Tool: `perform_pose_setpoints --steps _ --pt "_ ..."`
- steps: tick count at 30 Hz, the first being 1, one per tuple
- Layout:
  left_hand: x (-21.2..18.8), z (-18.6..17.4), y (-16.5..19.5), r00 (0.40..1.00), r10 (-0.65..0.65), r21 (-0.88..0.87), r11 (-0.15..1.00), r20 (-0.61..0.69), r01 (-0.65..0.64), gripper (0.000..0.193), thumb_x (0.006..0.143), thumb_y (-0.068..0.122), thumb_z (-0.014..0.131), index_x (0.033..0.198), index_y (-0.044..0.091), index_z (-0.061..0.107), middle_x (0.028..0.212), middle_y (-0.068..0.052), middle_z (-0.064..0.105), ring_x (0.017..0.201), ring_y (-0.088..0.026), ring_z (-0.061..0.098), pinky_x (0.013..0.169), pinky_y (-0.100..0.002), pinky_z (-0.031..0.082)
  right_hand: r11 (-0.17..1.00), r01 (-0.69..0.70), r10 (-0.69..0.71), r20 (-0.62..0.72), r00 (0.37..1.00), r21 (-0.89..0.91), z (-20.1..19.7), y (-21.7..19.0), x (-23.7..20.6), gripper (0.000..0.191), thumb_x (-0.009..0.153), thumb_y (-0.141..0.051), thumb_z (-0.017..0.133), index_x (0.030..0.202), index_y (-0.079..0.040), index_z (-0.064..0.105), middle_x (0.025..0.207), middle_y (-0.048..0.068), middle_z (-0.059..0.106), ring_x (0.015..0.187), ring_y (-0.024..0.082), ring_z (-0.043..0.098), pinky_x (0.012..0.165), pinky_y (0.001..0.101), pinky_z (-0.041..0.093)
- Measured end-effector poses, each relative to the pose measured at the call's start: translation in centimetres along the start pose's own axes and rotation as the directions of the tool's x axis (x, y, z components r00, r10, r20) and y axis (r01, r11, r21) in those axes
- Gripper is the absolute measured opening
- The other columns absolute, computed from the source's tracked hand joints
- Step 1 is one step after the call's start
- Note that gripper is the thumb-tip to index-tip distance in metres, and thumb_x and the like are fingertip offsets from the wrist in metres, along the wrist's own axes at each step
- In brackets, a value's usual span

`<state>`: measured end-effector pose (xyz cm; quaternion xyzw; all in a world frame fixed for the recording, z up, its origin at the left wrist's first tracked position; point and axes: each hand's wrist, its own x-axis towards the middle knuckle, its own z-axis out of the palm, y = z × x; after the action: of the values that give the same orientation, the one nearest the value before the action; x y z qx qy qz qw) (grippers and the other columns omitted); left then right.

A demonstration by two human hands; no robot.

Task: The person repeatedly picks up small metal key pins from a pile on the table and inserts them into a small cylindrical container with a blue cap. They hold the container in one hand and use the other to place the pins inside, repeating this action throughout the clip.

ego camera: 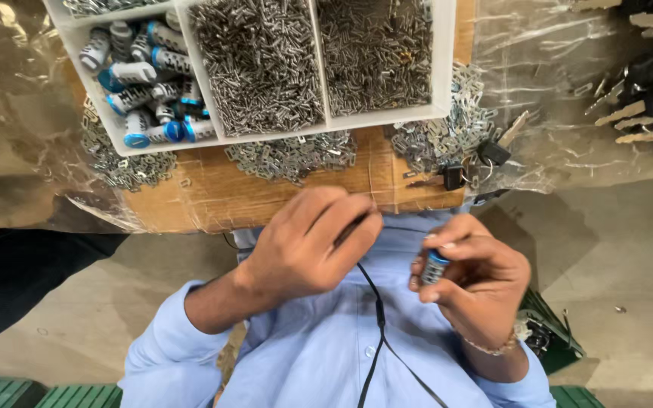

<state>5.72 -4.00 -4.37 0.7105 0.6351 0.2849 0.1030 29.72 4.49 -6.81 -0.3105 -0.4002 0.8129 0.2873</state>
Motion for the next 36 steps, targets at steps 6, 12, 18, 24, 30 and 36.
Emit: perform_pose_setpoints --steps 6,12,18,24,30,36 --pt "-2.0 -2.0 0.7 0.917 -0.345 0.105 0.923 -0.202 0.371 0.034 0.081 0.000 0.082 0.112 0.008 0.075 0.104 -0.004 0.069 0.089 -0.027 0.060 0.077 -0.038 0.051 0.994 -0.106 0.106 0.018 0.994 0.031 1.7 1.1 1.5 0.043 0.078 0.014 0.084 0.116 0.002 0.066 0.119 0.020 0.063 0.094 0.024 0.073 0.075 0.0340 0.069" --pt "-0.2 -1.7 3.1 0.944 -0.295 -0.456 0.867 -0.150 0.199 0.030 0.090 0.003 0.085 0.116 0.006 0.071 0.114 -0.004 0.069 0.098 -0.021 0.062 0.079 -0.028 0.052 0.991 -0.070 0.073 0.028 0.997 -0.114 1.5 1.1 1.3 0.040 0.079 0.013 0.083 0.116 0.004 0.070 0.122 0.019 0.064 0.095 0.015 0.069 0.073 0.0242 0.062" --pt "-2.0 -2.2 2.3 0.976 -0.170 -0.266 0.955 -0.140 0.128 0.036 0.078 0.005 0.085 0.112 0.005 0.074 0.108 -0.007 0.069 0.089 -0.025 0.059 0.076 -0.031 0.052 0.971 -0.035 0.057 0.087 0.995 -0.236 2.3 1.3 1.3 0.038 0.080 0.011 0.085 0.116 0.006 0.072 0.120 0.018 0.065 0.086 0.008 0.063 0.069 0.0157 0.053" --pt "-4.3 -3.3 2.5 0.897 -0.359 -0.343 0.902 -0.259 0.263 0.032 0.081 -0.003 0.079 0.111 0.006 0.073 0.111 -0.004 0.071 0.093 -0.021 0.059 0.079 -0.031 0.053 0.983 -0.121 0.150 0.231 0.961 -0.135 4.4 2.7 3.1 0.038 0.081 0.008 0.085 0.116 0.006 0.072 0.122 0.017 0.064 0.094 0.015 0.070 0.073 0.0231 0.062" --pt "-5.9 -4.7 1.6 0.935 -0.288 -0.323 0.922 -0.206 0.212 0.031 0.083 0.006 0.086 0.110 0.010 0.072 0.106 -0.005 0.065 0.093 -0.023 0.056 0.079 -0.032 0.051 0.932 -0.029 0.172 0.369 0.913 -0.362 5.6 1.8 4.4 0.035 0.076 0.006 0.086 0.110 0.003 0.074 0.117 0.013 0.068 0.093 0.015 0.068 0.075 0.0221 0.058" --pt "-6.6 -4.6 2.2 0.765 -0.642 -0.617 0.626 -0.062 0.476 0.030 0.099 0.013 0.079 0.127 0.009 0.070 0.106 -0.003 0.064 0.091 -0.016 0.066 0.080 -0.026 0.053 0.966 -0.089 0.187 0.424 0.886 -0.241 5.7 2.3 5.4 0.038 0.076 0.008 0.086 0.111 0.003 0.073 0.118 0.015 0.066 0.100 0.022 0.071 0.087 0.0288 0.063"
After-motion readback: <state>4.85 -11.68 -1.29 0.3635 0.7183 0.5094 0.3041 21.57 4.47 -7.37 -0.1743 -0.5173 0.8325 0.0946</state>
